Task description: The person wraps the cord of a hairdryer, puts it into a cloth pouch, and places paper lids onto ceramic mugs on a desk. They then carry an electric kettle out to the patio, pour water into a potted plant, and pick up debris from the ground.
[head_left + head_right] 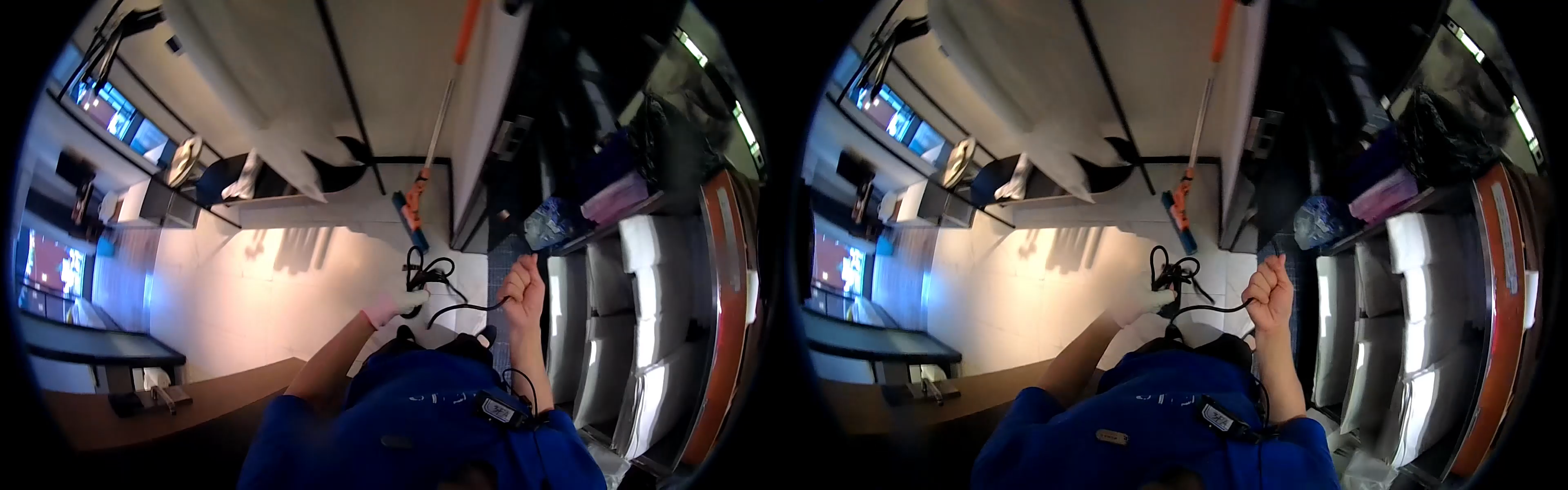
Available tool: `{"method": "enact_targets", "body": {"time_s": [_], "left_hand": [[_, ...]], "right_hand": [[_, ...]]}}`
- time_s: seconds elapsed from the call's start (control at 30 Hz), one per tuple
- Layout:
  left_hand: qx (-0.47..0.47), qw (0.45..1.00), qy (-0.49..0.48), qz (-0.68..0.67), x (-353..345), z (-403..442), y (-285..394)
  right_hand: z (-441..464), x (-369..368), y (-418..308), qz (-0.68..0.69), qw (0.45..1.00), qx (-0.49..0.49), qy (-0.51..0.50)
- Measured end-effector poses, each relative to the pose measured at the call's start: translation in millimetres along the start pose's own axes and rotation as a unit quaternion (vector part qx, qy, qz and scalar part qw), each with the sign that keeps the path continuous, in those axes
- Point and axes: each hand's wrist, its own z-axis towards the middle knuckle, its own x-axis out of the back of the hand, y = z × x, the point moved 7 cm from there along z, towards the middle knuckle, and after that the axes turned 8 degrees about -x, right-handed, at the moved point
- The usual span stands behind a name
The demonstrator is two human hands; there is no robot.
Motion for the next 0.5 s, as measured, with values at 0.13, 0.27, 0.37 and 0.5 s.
{"method": "enact_targets", "body": {"time_s": [0.13, 0.27, 0.37, 0.5], "left_hand": [[0.015, 0.972, 0.073, -0.221, 66, -48, 8], [-0.022, 0.925, 0.251, -0.284, 155, -84, -15], [-0.031, 0.909, 0.240, -0.339, 199, -120, -36], [-0.017, 0.905, 0.169, -0.389, 223, -135, -25]], "right_hand": [[52, 0, 80, -0.515, 0.846, -0.130, 0.046], [105, 10, 114, -0.452, 0.865, -0.216, 0.019], [165, 44, 95, -0.926, 0.346, -0.124, 0.089], [228, 67, 250, -0.908, 0.358, -0.131, -0.174]]}}
